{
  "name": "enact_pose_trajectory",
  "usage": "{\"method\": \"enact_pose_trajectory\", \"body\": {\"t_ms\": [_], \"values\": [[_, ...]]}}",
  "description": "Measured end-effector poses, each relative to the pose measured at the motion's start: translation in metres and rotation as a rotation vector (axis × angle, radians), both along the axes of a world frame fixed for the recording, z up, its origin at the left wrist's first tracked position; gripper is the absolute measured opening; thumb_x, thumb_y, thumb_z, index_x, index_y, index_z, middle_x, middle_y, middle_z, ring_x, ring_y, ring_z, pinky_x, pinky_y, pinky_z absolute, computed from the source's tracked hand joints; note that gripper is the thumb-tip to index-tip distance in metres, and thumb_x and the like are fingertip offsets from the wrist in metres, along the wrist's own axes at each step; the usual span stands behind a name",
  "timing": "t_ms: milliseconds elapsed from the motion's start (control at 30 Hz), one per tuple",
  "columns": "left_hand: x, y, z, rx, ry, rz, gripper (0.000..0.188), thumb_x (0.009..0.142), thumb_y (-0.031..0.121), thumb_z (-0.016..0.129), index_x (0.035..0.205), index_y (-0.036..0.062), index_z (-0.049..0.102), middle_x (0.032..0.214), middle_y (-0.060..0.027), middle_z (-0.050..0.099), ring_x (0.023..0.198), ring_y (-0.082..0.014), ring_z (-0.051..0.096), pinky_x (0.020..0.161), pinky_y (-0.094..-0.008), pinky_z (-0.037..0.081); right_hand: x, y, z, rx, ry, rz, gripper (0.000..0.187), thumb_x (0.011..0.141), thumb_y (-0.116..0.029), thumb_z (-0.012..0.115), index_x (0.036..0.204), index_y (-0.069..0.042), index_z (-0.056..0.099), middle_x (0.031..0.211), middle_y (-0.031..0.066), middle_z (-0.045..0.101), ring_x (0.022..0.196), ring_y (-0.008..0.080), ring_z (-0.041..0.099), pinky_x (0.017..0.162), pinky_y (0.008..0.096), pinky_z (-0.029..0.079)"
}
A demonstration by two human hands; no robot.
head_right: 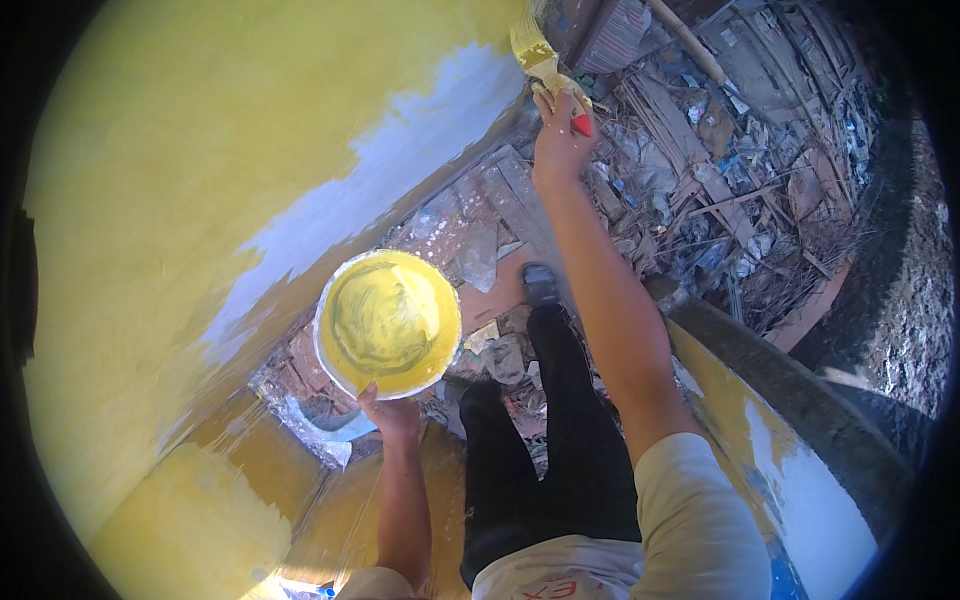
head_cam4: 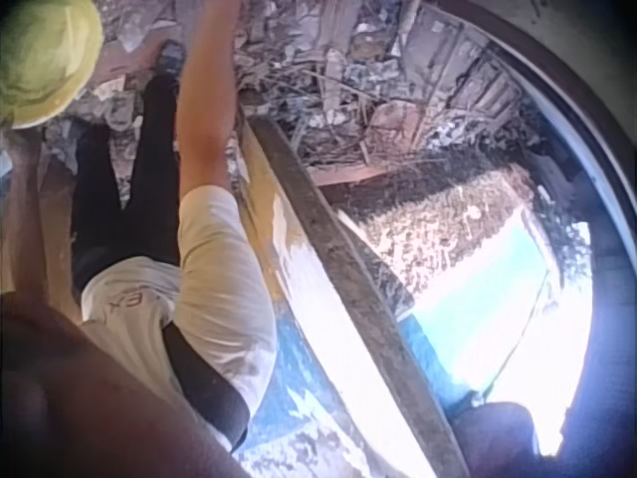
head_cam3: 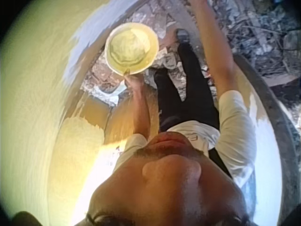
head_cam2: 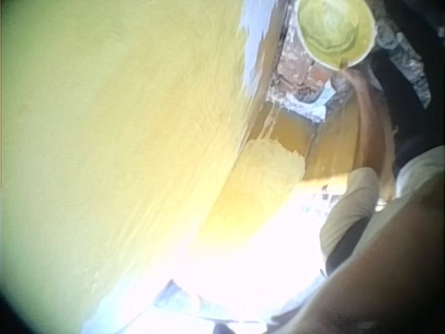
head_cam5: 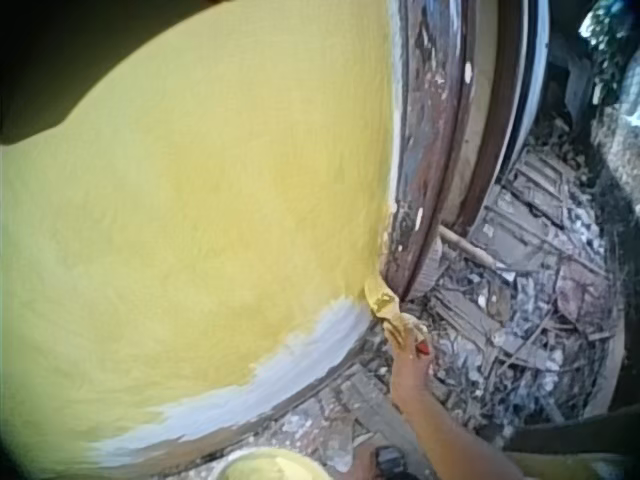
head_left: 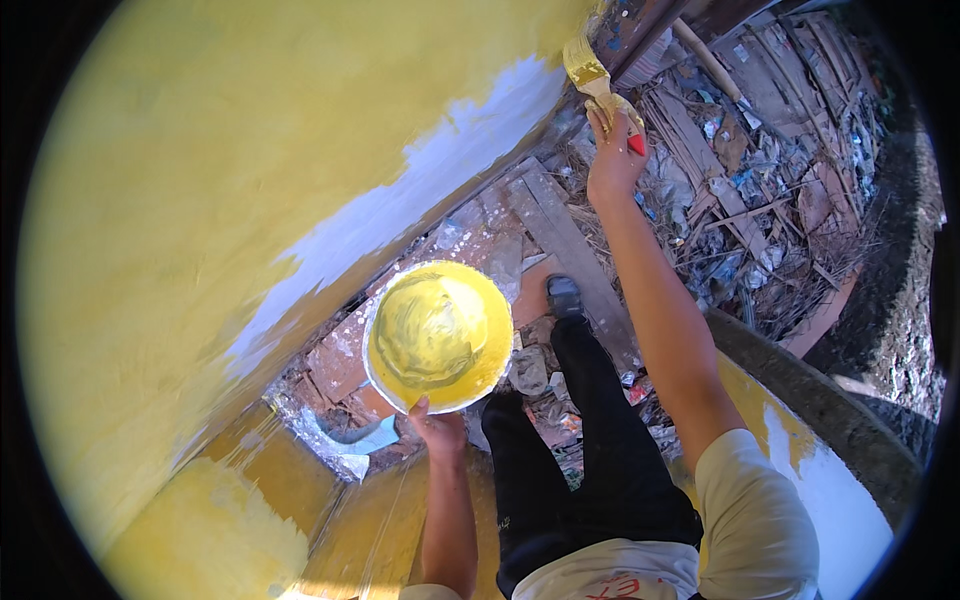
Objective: The person paints a wall yellow with a paintbrush while holding a bucket of yellow paint in their left hand.
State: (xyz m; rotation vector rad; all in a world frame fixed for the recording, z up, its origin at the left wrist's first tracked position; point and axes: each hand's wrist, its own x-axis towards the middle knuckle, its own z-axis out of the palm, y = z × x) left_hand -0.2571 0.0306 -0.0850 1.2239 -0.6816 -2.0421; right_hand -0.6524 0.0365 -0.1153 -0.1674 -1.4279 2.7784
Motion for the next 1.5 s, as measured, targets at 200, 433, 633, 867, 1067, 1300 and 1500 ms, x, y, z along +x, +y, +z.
{"method": "enact_pose_trajectory", "body": {"t_ms": [200,433,633,867,1067,1300,1500], "values": [[0.009,0.0,-0.001,-0.036,-0.052,0.003,0.06,0.075,0.031,0.053,0.128,0.0063,0.038,0.126,-0.0091,0.046,0.117,-0.0241,0.045,0.099,-0.0395,0.032,-0.007,-0.004,0.002,0.121,-0.1,0.006,0.024,0.087,-0.009,0.052,0.101,0.011,0.053,0.098,0.0154,0.059,0.082,0.02,0.062,0.078,0.0303,0.053],[0.014,0.0,0.007,-0.065,-0.088,-0.029,0.066,0.075,0.037,0.053,0.132,0.0096,0.033,0.127,-0.0076,0.042,0.118,-0.0235,0.041,0.098,-0.0403,0.031,-0.017,-0.01,0.013,0.39,-0.274,0.082,0.023,0.085,-0.005,0.054,0.1,0.012,0.052,0.095,0.017,0.059,0.081,0.0236,0.063,0.074,0.0326,0.056],[0.015,0.001,0.005,-0.076,-0.09,0.017,0.068,0.074,0.038,0.054,0.132,0.0097,0.033,0.126,-0.0081,0.043,0.117,-0.0242,0.041,0.098,-0.0405,0.032,-0.02,-0.016,0.035,0.122,-0.212,-0.004,0.022,0.084,-0.005,0.055,0.096,0.014,0.052,0.098,0.018,0.058,0.084,0.0254,0.063,0.076,0.0327,0.056],[0.023,0.002,0.002,-0.068,-0.093,0.023,0.066,0.074,0.035,0.054,0.131,0.0089,0.034,0.126,-0.0082,0.044,0.116,-0.0245,0.043,0.098,-0.0399,0.032,-0.016,0.004,0.102,-0.116,0.14,0.027,0.03,0.089,-0.011,0.046,0.107,0.013,0.046,0.106,0.0206,0.056,0.095,0.0298,0.06,0.086,0.0339,0.053],[0.024,0.003,0.005,-0.054,-0.036,0.047,0.063,0.074,0.029,0.055,0.13,0.0088,0.035,0.127,-0.0081,0.045,0.117,-0.0251,0.044,0.1,-0.0412,0.032,-0.016,0.005,0.035,-0.093,-0.081,-0.056,0.026,0.084,-0.008,0.052,0.1,0.012,0.05,0.101,0.0192,0.055,0.091,0.0275,0.06,0.082,0.0343,0.055],[0.019,0.001,0.008,-0.059,-0.013,0.052,0.063,0.074,0.029,0.055,0.13,0.0083,0.036,0.126,-0.008,0.046,0.117,-0.0245,0.044,0.099,-0.0402,0.033,-0.027,0.003,-0.013,0.043,-0.381,-0.068,0.025,0.086,-0.008,0.052,0.1,0.013,0.051,0.099,0.0191,0.057,0.087,0.0272,0.062,0.076,0.0331,0.057],[0.024,0.0,0.008,-0.093,-0.085,0.008,0.067,0.074,0.037,0.054,0.131,0.0083,0.034,0.127,-0.0079,0.043,0.118,-0.0244,0.041,0.099,-0.04,0.03,-0.029,-0.016,0.067,0.177,-0.028,-0.006,0.022,0.085,-0.006,0.052,0.095,0.014,0.053,0.098,0.0207,0.057,0.086,0.0289,0.062,0.075,0.0347,0.057]]}}
